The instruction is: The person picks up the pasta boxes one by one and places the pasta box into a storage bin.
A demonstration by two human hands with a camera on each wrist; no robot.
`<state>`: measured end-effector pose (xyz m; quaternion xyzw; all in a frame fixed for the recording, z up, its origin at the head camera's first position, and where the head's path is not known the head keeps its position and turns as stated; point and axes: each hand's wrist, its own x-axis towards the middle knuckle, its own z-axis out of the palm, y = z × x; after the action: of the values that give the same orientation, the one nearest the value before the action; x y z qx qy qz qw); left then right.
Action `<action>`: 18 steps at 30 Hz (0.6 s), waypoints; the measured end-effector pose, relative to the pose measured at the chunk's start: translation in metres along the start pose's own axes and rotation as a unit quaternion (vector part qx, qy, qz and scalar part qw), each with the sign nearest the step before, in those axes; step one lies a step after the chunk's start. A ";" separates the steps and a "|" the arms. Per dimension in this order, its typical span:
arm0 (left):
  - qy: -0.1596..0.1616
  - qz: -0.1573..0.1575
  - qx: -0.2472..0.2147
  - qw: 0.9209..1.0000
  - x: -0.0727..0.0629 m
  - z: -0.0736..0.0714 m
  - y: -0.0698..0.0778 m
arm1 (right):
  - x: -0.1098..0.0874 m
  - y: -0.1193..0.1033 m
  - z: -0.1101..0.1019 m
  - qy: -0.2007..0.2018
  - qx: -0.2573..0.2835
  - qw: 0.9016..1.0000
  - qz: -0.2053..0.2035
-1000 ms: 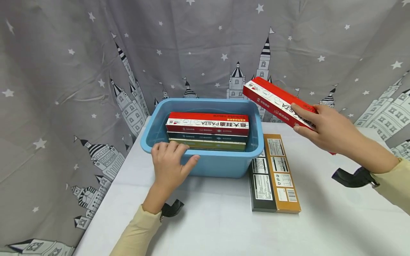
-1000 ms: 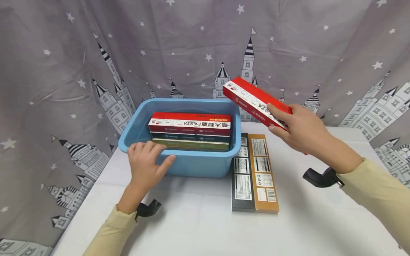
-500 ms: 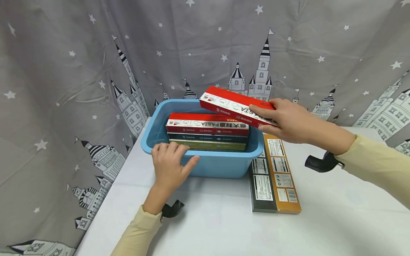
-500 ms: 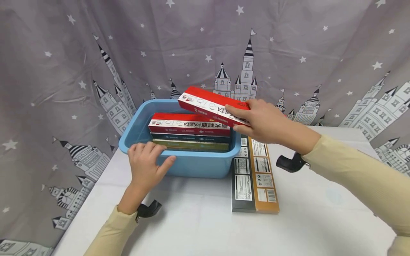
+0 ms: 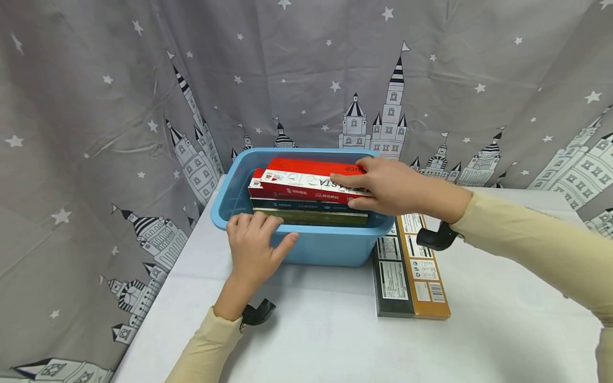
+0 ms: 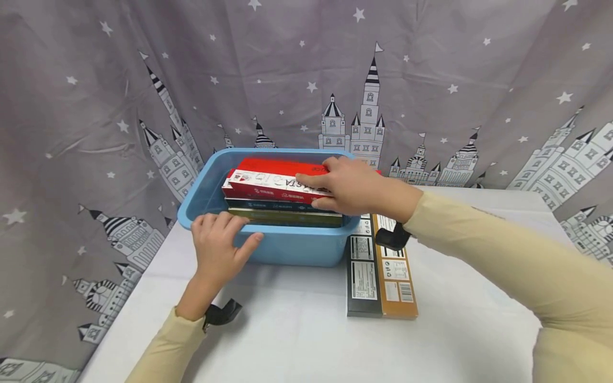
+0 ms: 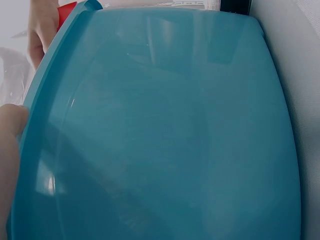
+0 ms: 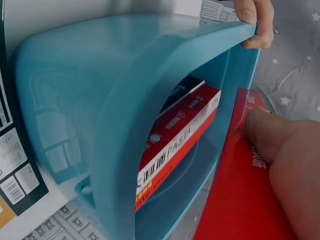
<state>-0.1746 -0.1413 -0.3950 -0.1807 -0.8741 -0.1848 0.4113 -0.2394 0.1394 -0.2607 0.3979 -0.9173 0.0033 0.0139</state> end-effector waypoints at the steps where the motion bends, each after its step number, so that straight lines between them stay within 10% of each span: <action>1: 0.000 0.001 0.001 1.000 0.000 0.000 0.000 | 0.003 -0.001 0.001 -0.005 0.002 1.000 -0.001; 18: -0.006 -0.005 0.001 1.000 0.000 0.000 0.001 | 0.032 -0.017 0.013 -0.047 0.008 0.999 -0.026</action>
<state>-0.1740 -0.1411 -0.3949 -0.1774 -0.8774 -0.1851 0.4056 -0.2494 0.1041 -0.2726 0.4210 -0.9065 -0.0084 -0.0322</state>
